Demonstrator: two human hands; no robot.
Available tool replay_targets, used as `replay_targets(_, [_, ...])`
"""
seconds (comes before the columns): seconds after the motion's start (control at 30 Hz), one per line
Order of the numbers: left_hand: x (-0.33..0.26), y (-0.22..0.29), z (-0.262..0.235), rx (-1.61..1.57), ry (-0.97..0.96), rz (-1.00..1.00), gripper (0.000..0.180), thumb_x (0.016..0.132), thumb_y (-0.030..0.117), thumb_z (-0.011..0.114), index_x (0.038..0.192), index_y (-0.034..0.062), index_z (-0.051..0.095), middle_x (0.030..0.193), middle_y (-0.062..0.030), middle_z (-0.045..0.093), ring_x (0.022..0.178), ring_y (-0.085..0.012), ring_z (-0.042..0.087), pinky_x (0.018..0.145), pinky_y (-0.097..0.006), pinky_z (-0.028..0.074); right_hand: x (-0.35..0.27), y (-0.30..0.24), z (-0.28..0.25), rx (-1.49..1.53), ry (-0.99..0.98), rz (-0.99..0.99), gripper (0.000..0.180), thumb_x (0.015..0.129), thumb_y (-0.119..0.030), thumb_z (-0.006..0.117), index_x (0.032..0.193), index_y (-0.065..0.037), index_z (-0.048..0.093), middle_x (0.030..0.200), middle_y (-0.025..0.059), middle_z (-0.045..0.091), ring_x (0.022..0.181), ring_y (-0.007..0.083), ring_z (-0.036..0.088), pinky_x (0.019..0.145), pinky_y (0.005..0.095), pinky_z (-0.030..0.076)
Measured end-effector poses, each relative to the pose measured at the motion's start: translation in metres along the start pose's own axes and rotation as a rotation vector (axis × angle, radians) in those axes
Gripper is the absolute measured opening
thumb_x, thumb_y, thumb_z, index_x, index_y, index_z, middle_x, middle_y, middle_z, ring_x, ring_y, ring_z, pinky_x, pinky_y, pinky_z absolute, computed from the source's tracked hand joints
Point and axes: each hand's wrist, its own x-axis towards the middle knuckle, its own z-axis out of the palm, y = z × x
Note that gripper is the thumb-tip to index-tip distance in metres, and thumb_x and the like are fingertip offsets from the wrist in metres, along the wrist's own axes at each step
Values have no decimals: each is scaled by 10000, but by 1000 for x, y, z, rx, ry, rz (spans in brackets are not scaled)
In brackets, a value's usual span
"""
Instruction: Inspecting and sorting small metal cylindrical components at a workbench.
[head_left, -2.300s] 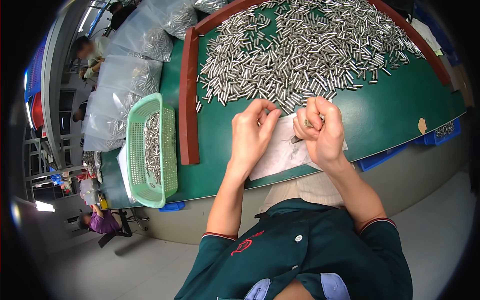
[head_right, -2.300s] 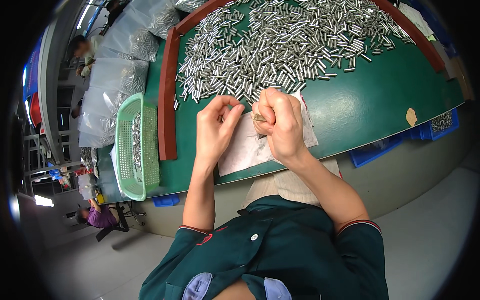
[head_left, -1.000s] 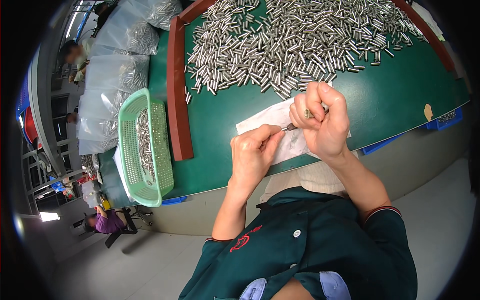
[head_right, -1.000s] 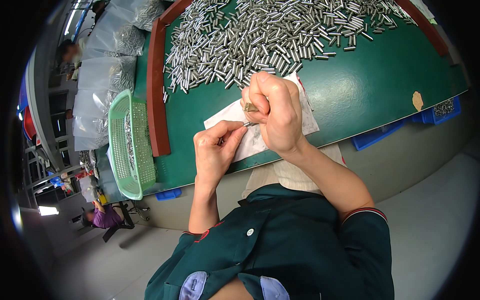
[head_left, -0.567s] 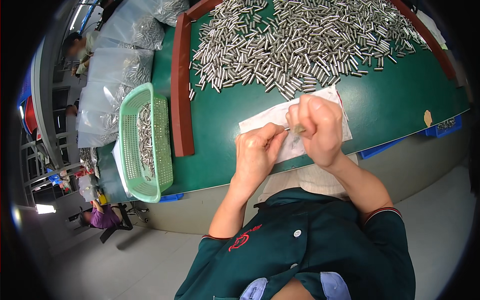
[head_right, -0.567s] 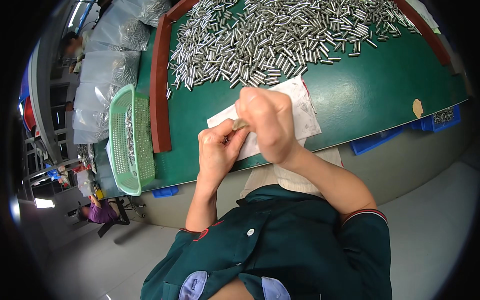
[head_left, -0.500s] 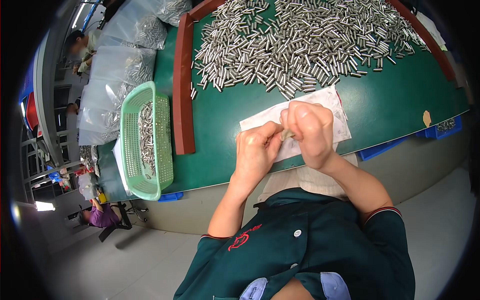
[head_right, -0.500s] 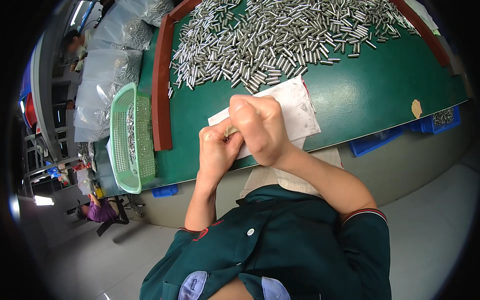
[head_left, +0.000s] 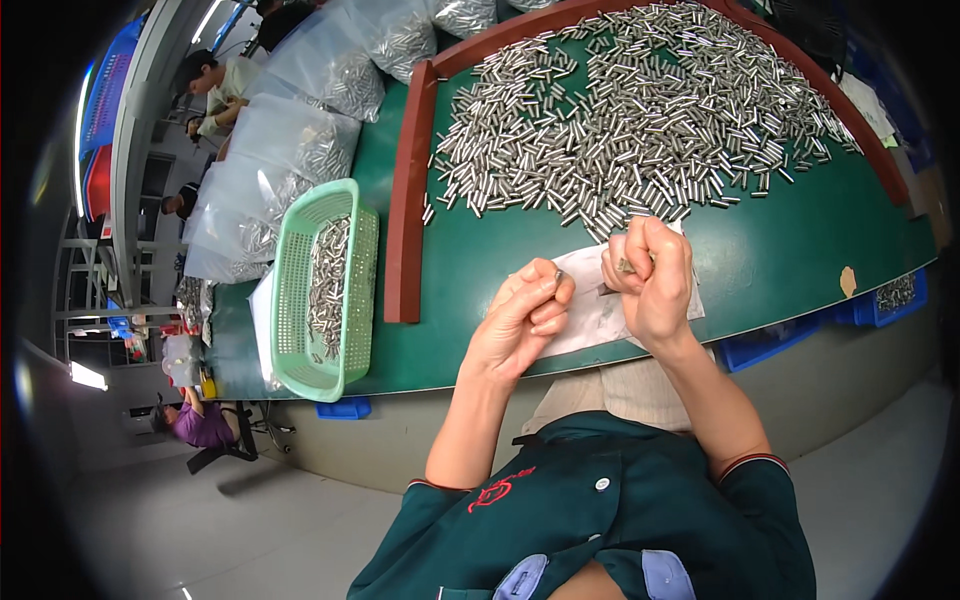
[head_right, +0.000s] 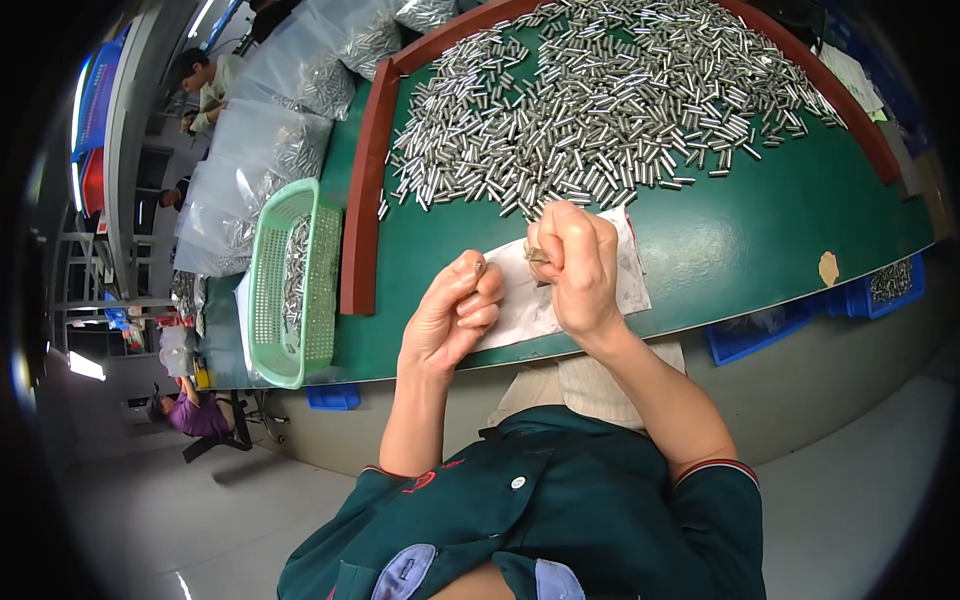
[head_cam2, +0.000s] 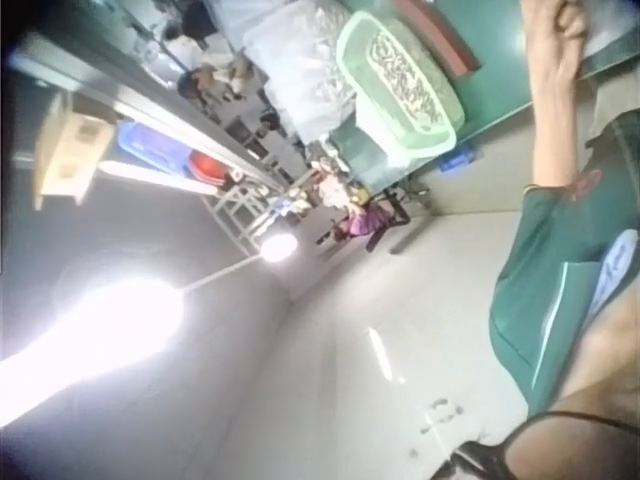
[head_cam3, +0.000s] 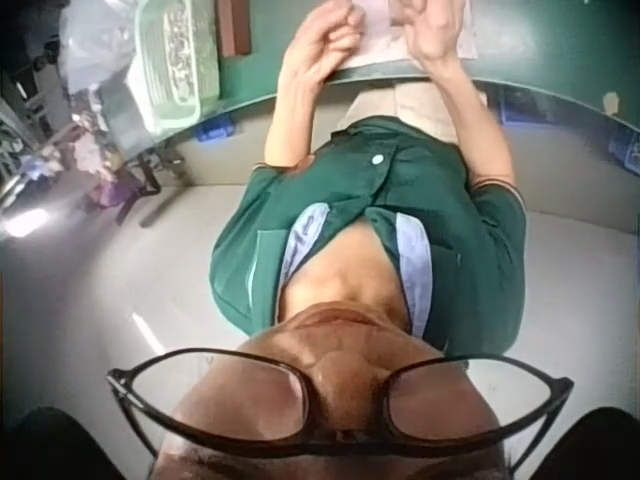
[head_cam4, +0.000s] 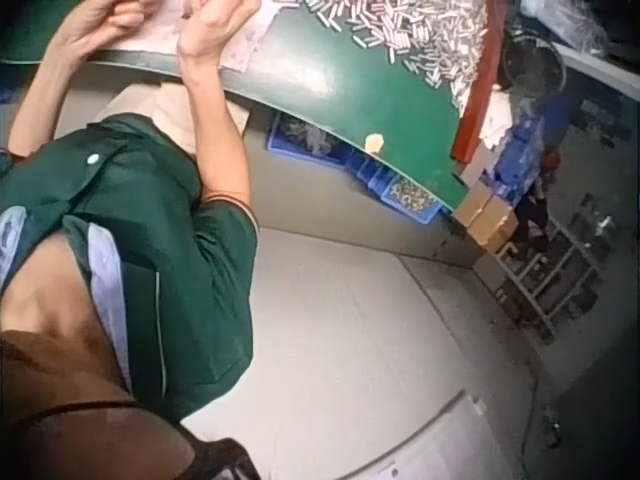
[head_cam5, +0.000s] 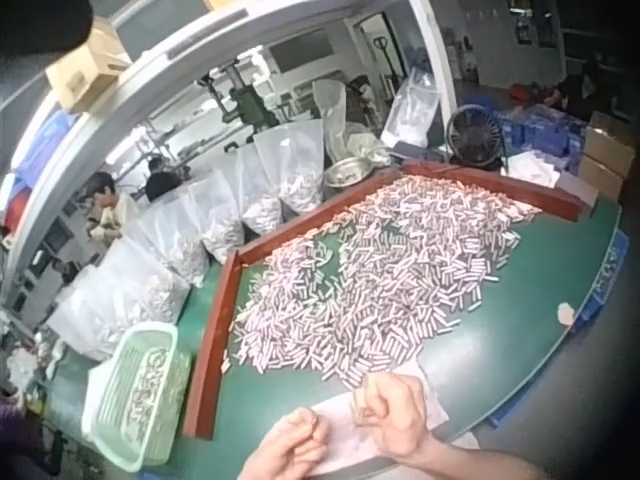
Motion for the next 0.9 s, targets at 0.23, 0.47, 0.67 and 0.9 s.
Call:
replay_targets(0.23, [6,4,0,125,160,29,224,845,141,519,1027,11,515,793,-67,559,529,-41,369,452,-162,291,3,2,1,54,42,15,342,857,-169,330,529,-94,266,486,-25,241,434,52,186,393,212,157])
replay_targets(0.47, [6,7,-1,114,158,6,233,854,159,501,1029,6,507,806,-73,572,532,-49,398,454,-166,305,4,2,1,53,21,22,360,866,-200,325,526,-99,262,465,-18,238,417,62,182,392,224,164])
replay_targets(0.67, [-11,31,3,16,158,193,140,872,154,475,943,37,505,613,33,338,472,-37,269,407,-181,234,5,2,-2,58,29,13,365,867,-200,326,522,-103,257,466,-20,238,415,61,182,390,223,165])
replay_targets(0.9, [-64,139,-15,1402,1046,1208,174,907,120,393,951,7,517,661,25,410,544,-16,345,459,-153,302,2,1,0,39,8,12,355,858,-179,321,519,-100,254,477,-22,231,430,62,189,391,219,173])
